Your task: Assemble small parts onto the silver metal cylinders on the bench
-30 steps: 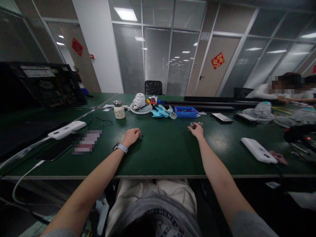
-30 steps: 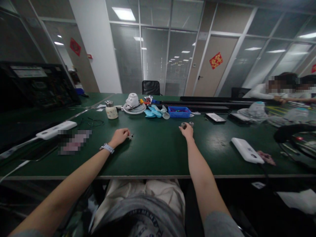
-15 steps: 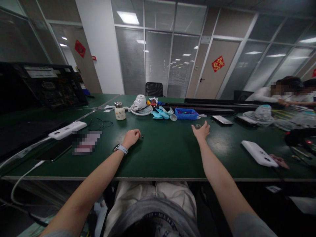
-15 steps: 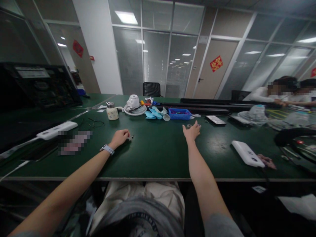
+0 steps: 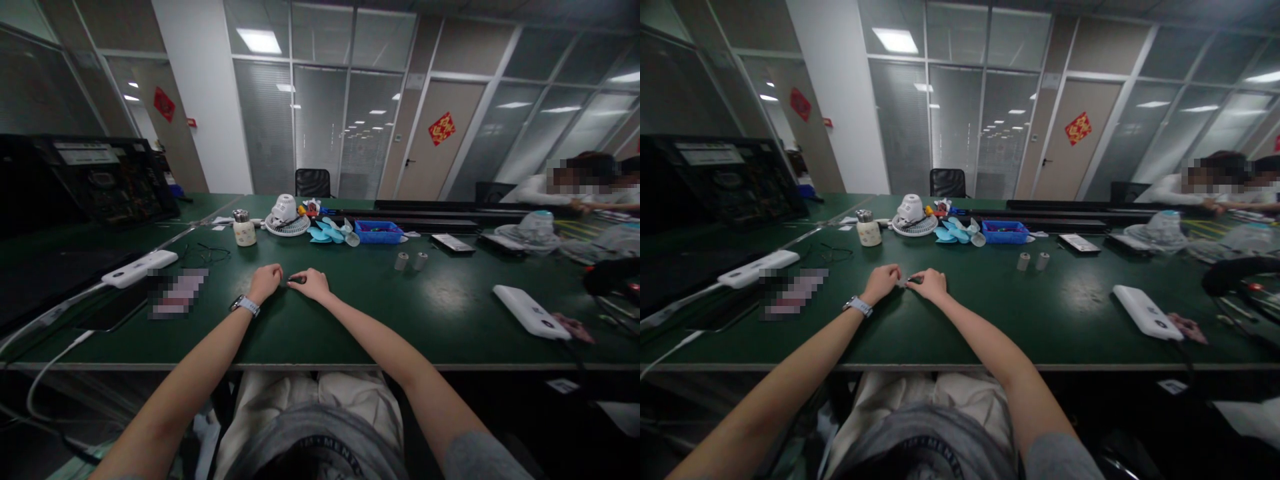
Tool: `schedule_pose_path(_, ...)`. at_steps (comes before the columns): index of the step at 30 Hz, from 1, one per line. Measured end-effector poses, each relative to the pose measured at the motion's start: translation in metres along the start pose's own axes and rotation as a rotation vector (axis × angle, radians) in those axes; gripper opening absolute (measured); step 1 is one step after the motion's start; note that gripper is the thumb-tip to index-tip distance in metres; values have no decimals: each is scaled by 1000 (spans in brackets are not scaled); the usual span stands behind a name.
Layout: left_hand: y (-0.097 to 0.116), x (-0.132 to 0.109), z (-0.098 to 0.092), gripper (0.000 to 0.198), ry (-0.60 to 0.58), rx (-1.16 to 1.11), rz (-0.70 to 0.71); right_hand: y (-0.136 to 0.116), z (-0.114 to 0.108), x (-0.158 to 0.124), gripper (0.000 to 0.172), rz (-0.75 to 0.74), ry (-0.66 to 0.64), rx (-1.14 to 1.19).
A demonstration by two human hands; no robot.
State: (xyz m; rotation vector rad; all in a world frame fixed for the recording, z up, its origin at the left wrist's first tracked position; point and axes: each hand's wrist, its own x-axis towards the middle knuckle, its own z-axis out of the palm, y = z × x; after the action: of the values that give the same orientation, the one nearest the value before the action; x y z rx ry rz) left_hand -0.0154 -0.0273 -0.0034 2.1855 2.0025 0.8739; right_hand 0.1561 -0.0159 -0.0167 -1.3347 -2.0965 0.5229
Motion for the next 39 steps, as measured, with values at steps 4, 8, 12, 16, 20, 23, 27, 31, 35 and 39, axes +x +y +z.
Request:
schedule_pose_path(4, 1, 1, 1, 29, -16, -1, 8, 0, 1, 1, 27, 17, 40, 54)
schedule_pose_path(8, -1, 1, 1, 28, -18, -5, 5, 19, -24, -3, 20, 0, 115, 135)
schedule_pose_path(12, -2, 1, 2, 28, -16, -25, 20, 69, -97, -11, 29, 67, 344, 121)
schedule_pose_path(16, 0, 1, 2, 28, -43, -36, 11, 137, -173, -33, 32, 360, 700, -281)
schedule_pose_path(20, 0, 1, 2, 28, -53, -33, 7, 176, -199, -53, 27, 559, 761, -390)
schedule_pose_path(23, 0, 0, 2, 28, -47, -35, 7, 182, -198, -54, 26, 584, 757, -382)
schedule_pose_path(27, 0, 0, 3, 27, -55, -40, 8, 179, -195, -46, 28, 559, 758, -371)
schedule_pose_path(31, 1, 1, 2, 27, -67, -36, 7, 180, -196, -43, 31, 562, 741, -389)
schedule_pose_path(35, 3, 0, 0, 27, -66, -43, 7, 181, -196, -43, 28, 600, 718, -381)
schedule_pose_path(39, 2, 0, 1, 26, -61, -59, 7, 181, -196, -44, 29, 609, 709, -372)
